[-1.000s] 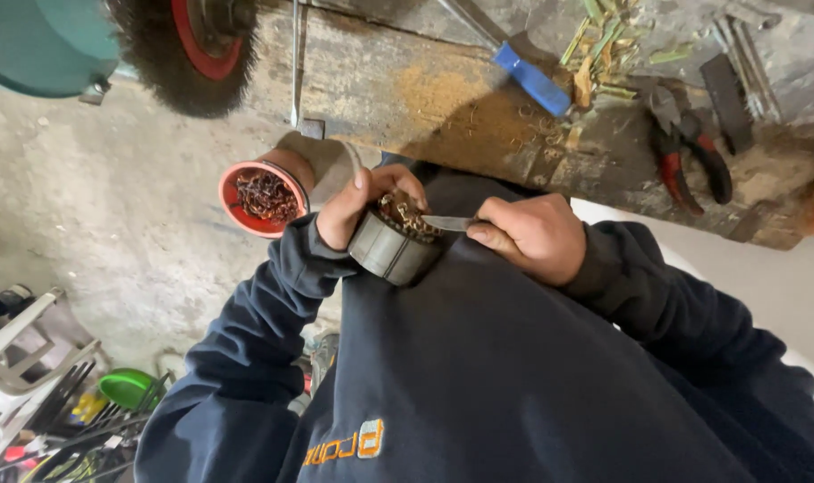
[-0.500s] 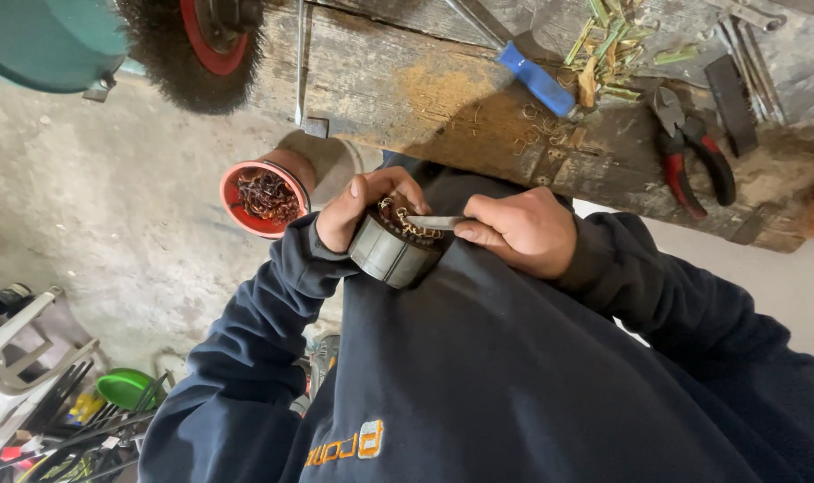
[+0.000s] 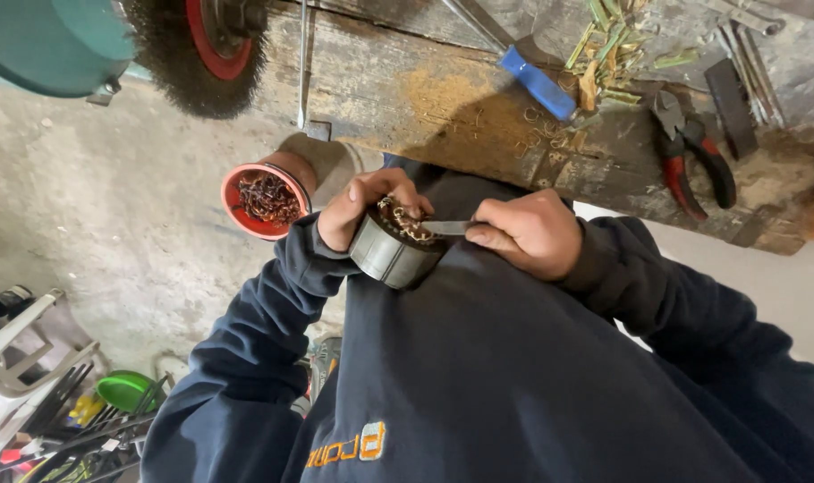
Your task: The person uses a knife and a screwdriver to scrape and pry copper wire from a cylindrical metal component on a wooden workbench. They pull the wire out by hand and place it into a red bucket.
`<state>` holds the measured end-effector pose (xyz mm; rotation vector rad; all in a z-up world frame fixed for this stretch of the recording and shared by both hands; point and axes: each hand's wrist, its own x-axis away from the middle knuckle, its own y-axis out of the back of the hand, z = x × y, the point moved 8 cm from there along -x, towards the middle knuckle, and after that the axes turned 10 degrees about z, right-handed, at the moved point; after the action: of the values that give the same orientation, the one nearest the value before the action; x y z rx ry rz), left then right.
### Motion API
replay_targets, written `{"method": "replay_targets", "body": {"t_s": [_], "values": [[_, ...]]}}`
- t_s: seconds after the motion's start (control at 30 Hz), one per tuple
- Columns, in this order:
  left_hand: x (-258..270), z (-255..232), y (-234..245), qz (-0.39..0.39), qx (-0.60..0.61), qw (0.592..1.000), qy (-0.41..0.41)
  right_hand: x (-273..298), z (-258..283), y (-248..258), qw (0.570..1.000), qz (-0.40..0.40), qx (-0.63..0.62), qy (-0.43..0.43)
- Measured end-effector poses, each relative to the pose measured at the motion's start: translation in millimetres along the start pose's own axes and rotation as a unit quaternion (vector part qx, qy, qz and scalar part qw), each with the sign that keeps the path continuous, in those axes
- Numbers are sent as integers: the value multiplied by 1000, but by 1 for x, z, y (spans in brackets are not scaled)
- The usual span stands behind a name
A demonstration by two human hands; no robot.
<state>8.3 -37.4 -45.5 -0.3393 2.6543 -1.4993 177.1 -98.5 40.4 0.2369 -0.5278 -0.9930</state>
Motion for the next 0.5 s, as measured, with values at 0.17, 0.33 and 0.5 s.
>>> {"method": "replay_targets", "body": {"t_s": [0.17, 0.33, 0.5], "values": [[7, 6, 3, -25, 60, 996, -64, -5, -1, 4, 999, -11, -7, -29], [6, -3, 2, -17, 12, 996, -82, -14, 2, 5, 999, 14, 11, -48], [10, -10, -1, -24, 1, 996, -84, -20, 7, 6, 999, 19, 3, -29]]}}
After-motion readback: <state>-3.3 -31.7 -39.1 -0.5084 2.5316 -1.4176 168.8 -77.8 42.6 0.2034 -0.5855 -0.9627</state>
